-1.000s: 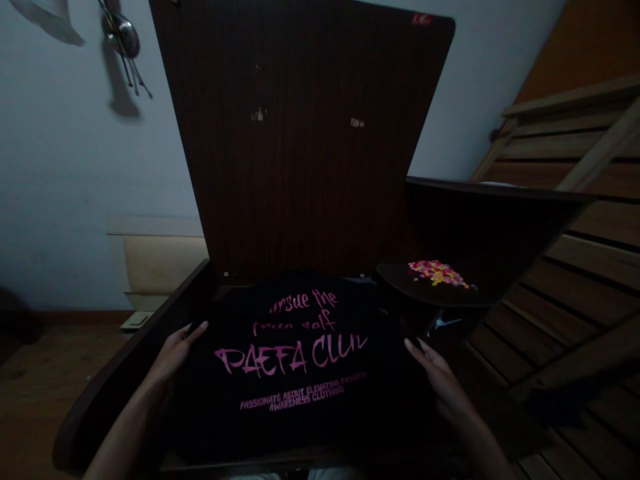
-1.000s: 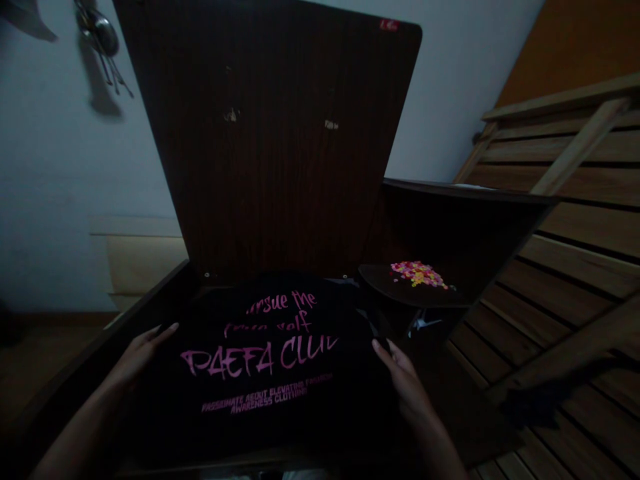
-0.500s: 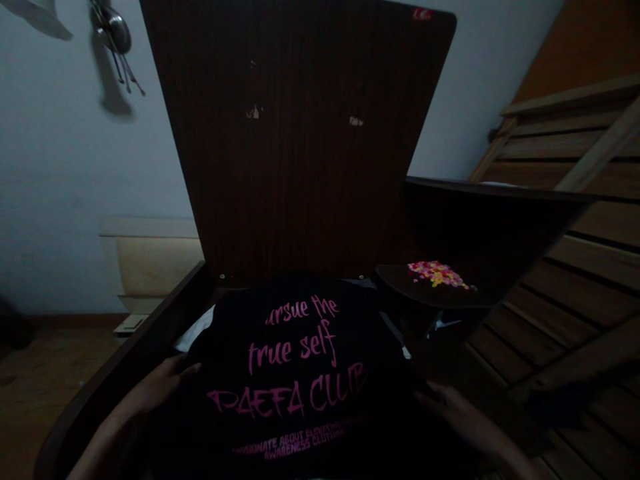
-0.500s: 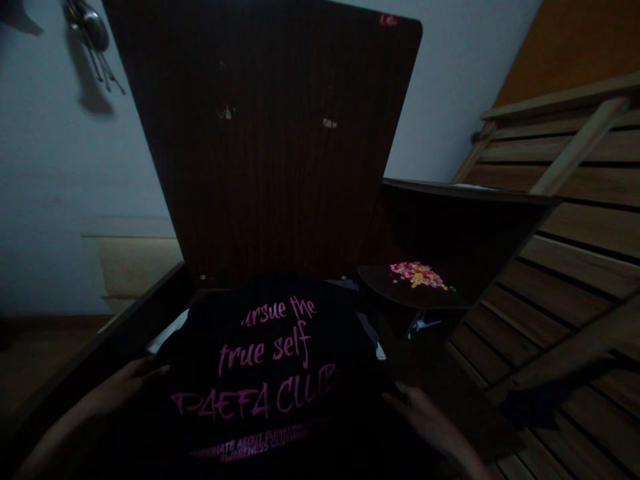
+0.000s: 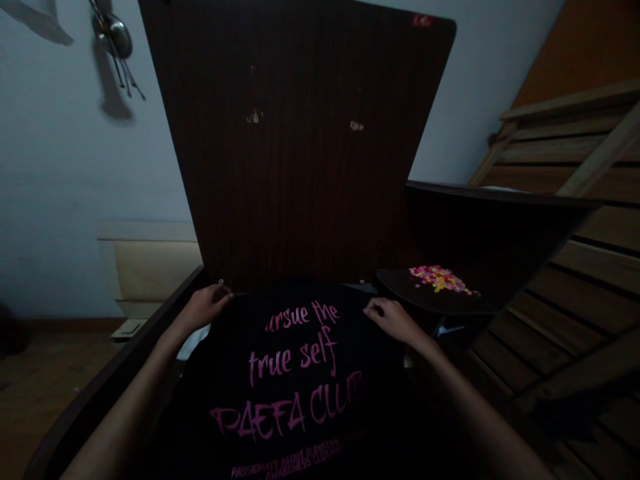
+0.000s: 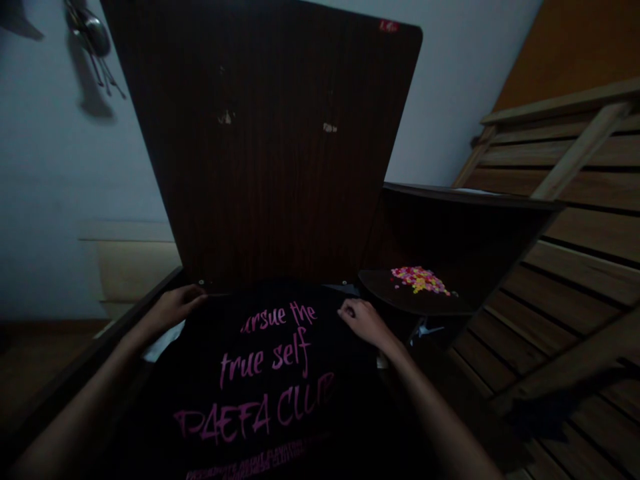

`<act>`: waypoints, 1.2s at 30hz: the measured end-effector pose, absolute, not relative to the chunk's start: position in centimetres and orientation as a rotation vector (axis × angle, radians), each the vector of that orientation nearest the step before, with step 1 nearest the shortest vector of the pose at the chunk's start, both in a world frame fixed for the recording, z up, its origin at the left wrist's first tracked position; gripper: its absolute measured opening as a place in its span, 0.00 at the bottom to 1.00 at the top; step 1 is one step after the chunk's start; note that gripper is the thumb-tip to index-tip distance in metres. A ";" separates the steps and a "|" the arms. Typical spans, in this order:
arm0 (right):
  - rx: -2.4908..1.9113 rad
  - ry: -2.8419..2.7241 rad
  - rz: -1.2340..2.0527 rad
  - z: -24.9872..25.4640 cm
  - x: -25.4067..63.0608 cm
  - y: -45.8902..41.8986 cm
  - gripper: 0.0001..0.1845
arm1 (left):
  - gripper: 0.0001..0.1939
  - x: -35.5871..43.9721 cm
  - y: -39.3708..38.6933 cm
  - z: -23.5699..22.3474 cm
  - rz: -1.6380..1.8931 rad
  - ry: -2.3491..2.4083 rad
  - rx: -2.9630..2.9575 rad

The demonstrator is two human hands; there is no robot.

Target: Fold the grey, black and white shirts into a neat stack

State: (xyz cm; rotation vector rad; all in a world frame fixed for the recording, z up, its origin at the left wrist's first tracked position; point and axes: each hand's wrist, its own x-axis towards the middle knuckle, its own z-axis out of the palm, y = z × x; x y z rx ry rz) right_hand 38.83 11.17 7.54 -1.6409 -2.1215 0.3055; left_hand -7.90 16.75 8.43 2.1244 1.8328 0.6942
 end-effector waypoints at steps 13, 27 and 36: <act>-2.027 -2.165 0.137 3.7 36.0 23.8 0.09 | 0.14 -4.5 26.1 1.9 0.170 1.843 2.193; -2.136 -2.229 -0.108 6.0 35.9 23.3 0.15 | 0.13 -4.9 28.3 0.9 0.083 1.961 2.163; -2.203 -2.242 -0.193 6.6 35.4 23.7 0.17 | 0.19 -5.3 28.0 1.4 0.216 1.995 2.215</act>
